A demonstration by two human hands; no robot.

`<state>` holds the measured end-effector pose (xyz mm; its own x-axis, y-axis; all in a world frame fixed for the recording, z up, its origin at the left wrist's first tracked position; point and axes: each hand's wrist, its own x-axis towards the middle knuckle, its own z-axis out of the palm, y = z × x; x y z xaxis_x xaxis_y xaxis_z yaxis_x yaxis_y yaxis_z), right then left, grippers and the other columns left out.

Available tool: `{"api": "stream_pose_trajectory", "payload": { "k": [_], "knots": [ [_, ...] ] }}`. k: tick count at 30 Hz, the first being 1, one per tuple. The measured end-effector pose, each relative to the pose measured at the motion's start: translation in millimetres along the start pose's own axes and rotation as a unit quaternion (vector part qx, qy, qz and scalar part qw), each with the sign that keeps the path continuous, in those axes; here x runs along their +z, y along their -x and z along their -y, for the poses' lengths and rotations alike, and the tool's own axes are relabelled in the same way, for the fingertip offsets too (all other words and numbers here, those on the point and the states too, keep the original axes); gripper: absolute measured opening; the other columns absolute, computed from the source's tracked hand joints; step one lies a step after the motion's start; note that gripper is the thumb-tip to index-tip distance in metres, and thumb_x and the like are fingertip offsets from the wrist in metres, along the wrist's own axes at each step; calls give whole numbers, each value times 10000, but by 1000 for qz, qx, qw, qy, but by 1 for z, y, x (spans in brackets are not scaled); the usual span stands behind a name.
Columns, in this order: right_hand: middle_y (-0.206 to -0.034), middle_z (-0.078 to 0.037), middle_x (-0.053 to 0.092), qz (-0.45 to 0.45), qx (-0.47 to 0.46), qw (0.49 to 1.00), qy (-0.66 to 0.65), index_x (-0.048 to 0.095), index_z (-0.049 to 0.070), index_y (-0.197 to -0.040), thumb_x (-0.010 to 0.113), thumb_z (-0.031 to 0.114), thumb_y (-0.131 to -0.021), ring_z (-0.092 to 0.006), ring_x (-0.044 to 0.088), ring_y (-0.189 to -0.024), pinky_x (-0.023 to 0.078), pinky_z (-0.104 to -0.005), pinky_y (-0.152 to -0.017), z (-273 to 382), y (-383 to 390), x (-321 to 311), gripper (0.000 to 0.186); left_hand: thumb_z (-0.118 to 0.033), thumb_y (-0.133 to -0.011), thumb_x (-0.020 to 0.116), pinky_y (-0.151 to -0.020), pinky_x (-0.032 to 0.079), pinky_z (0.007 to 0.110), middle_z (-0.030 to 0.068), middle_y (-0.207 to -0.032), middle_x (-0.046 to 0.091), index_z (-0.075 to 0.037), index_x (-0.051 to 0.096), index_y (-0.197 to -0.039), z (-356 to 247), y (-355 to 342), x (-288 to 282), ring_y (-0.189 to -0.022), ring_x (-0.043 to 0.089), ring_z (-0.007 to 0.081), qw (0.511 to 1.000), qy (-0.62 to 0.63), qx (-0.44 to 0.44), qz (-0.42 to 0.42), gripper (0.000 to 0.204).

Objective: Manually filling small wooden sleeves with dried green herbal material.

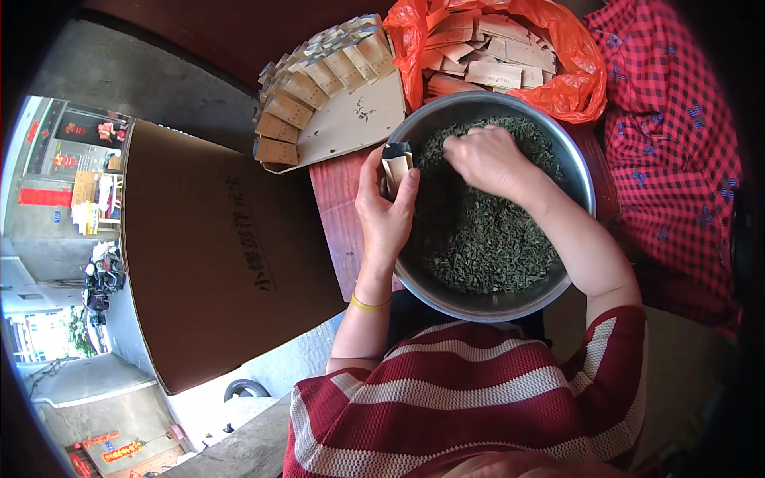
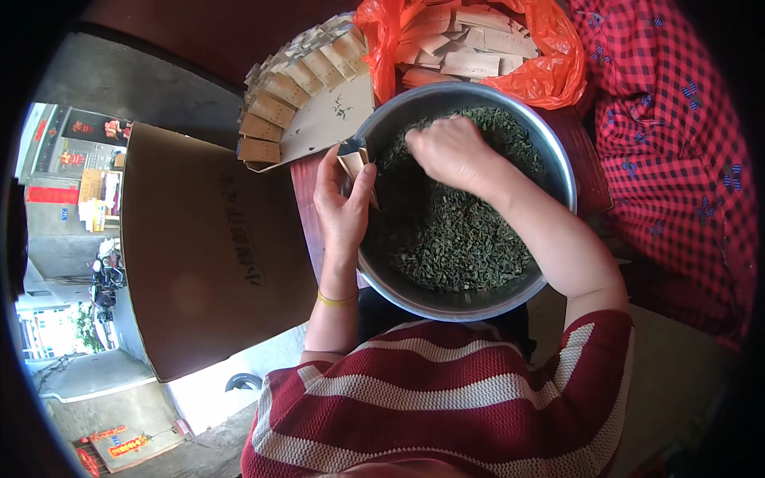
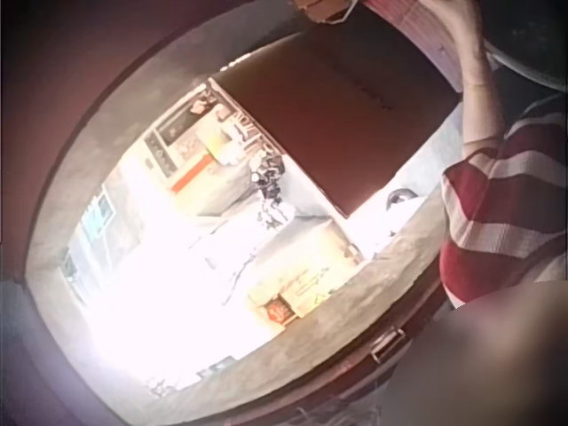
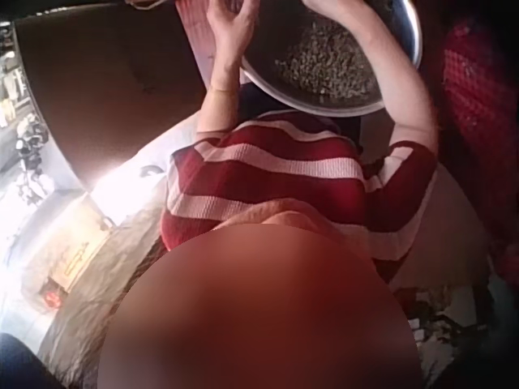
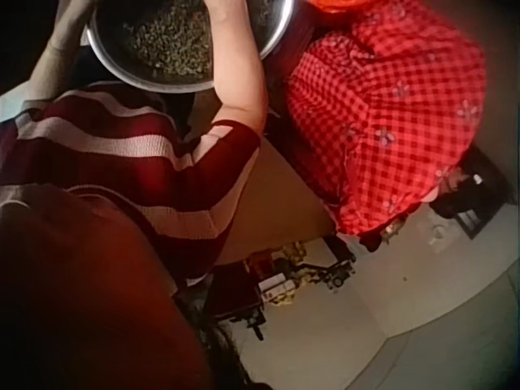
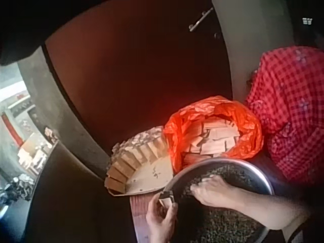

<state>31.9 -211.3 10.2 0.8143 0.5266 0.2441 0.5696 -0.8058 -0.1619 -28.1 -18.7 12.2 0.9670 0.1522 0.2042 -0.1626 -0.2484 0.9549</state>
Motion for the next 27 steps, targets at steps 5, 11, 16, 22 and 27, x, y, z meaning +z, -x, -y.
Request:
{"api": "stream_pose_trajectory", "payload": {
  "k": [5, 11, 16, 22, 27],
  "knots": [
    [-824, -149, 700, -55, 92, 983, -146, 689, 91, -918, 589, 280, -926, -348, 689, -810, 527, -459, -708, -29, -2, -26, 214, -82, -882, 721, -786, 496, 270, 80, -1017, 673, -1, 546, -1294, 4, -1, 0, -898, 617, 131, 1000, -18, 12, 4, 455],
    [-956, -112, 689, -68, 164, 983, -41, 679, 85, -941, 626, 259, -909, -306, 653, -927, 489, -438, -790, -42, 10, -59, 185, -174, -808, 767, -1068, 372, 459, 165, -1208, 626, -27, 551, -1293, -5, 0, 1, -1131, 592, 331, 985, -157, 74, 16, 551],
    [-1220, -83, 632, -214, -14, 973, -87, 662, 82, -963, 615, 68, -822, -298, 562, -1198, 431, -412, -1018, -25, 6, -57, 149, -161, -808, 759, -1077, 374, 455, 186, -1210, 622, -1, 522, -1317, -3, 3, 2, -1150, 588, 357, 970, -175, 164, 45, 584],
    [-1305, -130, 581, -70, -132, 959, -239, 690, 56, -941, 686, 136, -809, -320, 512, -1268, 418, -443, -1063, 13, 12, -32, 154, -148, -842, 713, -1029, 437, 390, 194, -1239, 616, 15, 493, -1350, -5, 4, -4, -1184, 584, 310, 986, -73, 73, 131, 577],
    [-1322, -136, 573, -125, -130, 946, -270, 694, 17, -901, 741, 151, -803, -323, 512, -1267, 435, -435, -1048, 18, 9, -42, 172, -123, -879, 693, -954, 471, 336, 125, -1154, 633, 11, 528, -1319, -5, 3, -3, -1076, 594, 190, 978, 61, 41, 197, 489]
  ]
}}
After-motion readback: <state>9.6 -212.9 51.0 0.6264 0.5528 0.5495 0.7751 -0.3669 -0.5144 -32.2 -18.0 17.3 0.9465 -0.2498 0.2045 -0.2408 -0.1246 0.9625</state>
